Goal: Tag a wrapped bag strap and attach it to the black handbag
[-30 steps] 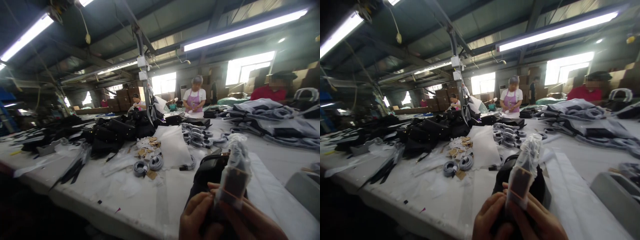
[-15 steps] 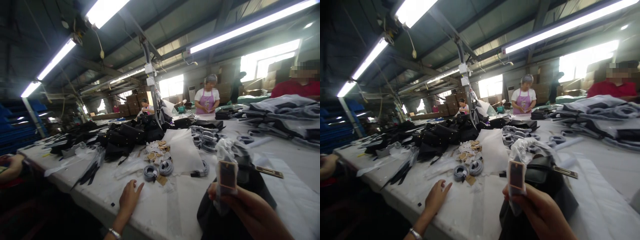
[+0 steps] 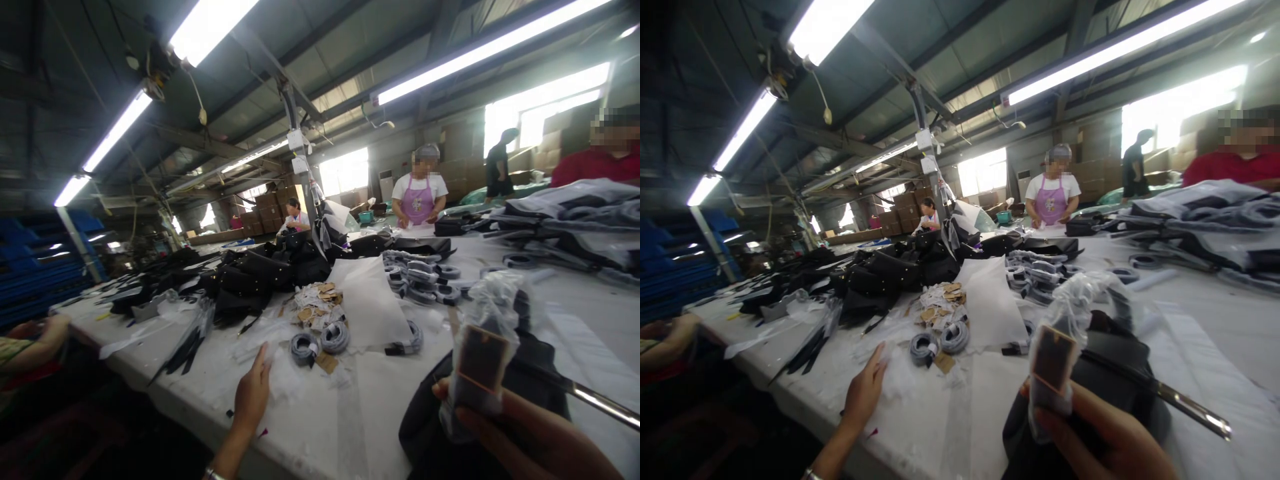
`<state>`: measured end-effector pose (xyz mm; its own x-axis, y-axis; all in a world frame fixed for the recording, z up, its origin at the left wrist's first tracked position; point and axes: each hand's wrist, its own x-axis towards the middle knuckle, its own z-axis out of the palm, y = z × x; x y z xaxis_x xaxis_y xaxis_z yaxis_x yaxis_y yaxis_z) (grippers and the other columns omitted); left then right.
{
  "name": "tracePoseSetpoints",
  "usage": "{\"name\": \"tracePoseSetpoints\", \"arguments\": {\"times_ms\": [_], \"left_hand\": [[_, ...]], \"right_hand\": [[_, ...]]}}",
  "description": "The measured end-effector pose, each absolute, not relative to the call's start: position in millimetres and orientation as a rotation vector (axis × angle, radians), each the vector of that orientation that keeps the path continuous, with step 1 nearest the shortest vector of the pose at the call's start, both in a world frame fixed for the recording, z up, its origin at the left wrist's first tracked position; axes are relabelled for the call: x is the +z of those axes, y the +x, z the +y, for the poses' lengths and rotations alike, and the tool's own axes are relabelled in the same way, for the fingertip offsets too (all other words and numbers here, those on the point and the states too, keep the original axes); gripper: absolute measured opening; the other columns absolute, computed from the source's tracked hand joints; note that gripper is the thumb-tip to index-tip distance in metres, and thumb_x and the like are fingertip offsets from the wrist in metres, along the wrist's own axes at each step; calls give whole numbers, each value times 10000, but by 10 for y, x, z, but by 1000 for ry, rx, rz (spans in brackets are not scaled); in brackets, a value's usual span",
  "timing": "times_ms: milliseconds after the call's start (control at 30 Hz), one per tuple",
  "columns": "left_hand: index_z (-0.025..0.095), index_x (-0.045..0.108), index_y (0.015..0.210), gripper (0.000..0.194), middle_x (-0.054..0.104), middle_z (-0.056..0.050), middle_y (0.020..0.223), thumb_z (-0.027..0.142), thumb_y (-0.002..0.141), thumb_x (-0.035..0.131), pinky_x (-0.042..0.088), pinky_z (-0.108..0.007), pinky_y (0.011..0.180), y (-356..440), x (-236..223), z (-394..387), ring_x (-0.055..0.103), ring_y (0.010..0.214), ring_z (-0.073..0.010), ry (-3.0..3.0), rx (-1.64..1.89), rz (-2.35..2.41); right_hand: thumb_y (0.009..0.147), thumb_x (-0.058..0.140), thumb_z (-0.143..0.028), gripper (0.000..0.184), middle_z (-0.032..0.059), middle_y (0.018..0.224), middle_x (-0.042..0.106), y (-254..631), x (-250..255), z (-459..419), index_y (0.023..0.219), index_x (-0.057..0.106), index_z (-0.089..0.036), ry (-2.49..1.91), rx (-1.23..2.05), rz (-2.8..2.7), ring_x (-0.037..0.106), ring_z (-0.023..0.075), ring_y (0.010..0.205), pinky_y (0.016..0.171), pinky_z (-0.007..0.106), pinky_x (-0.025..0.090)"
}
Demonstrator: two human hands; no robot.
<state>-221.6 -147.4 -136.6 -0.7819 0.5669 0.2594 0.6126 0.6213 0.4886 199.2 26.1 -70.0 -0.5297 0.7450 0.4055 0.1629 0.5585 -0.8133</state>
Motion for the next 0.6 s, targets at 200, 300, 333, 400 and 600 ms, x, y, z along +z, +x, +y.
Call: {"name": "tracePoseSetpoints", "arguments": {"times_ms": [200, 300, 333, 400, 600], "left_hand": [[218, 146, 1564, 721, 673, -128, 1296, 121, 908, 431, 479, -292, 900, -2191, -1188, -1433, 661, 1157, -233, -1026, -922, -2759], [170, 164, 1559, 773, 762, -108, 1091, 117, 854, 478, 491, -339, 894, -2283, -1163, -1422, 706, 1043, -257, -1021, -987, -2791], [153, 206, 1549, 751, 774, -99, 1038, 152, 853, 488, 492, -358, 899, -2311, -1155, -1421, 712, 1015, -268, -1021, -1024, -2790], [106, 408, 1461, 635, 778, -104, 1006, 254, 852, 507, 485, -375, 941, -2342, -1130, -1412, 703, 1033, -280, -1033, -1137, -2780], [145, 726, 1051, 521, 754, -85, 1124, 567, 794, 565, 478, -345, 1013, -2003, -958, -1316, 659, 1125, -273, -1174, -1696, -2737]], "right_hand": [[840, 648, -555, 385, 3, 1016, 793, 1891, -484, 170, 1082, 780, -287, -724, 933, -2047, 757, 242, 923, 818, 179, 591], [865, 627, -550, 403, 17, 1041, 788, 1886, -460, 145, 1117, 768, -269, -709, 986, -2052, 749, 239, 952, 827, 179, 588], [873, 622, -548, 406, 18, 1059, 784, 1886, -460, 141, 1129, 762, -267, -711, 1009, -2050, 744, 239, 969, 835, 179, 585], [885, 612, -549, 409, 22, 1080, 779, 1881, -461, 137, 1137, 756, -261, -718, 1058, -2040, 736, 242, 993, 849, 186, 581], [868, 649, -524, 382, 24, 1097, 773, 1867, -433, 121, 1125, 762, -265, -681, 1006, -2000, 737, 255, 976, 872, 221, 582]]}}
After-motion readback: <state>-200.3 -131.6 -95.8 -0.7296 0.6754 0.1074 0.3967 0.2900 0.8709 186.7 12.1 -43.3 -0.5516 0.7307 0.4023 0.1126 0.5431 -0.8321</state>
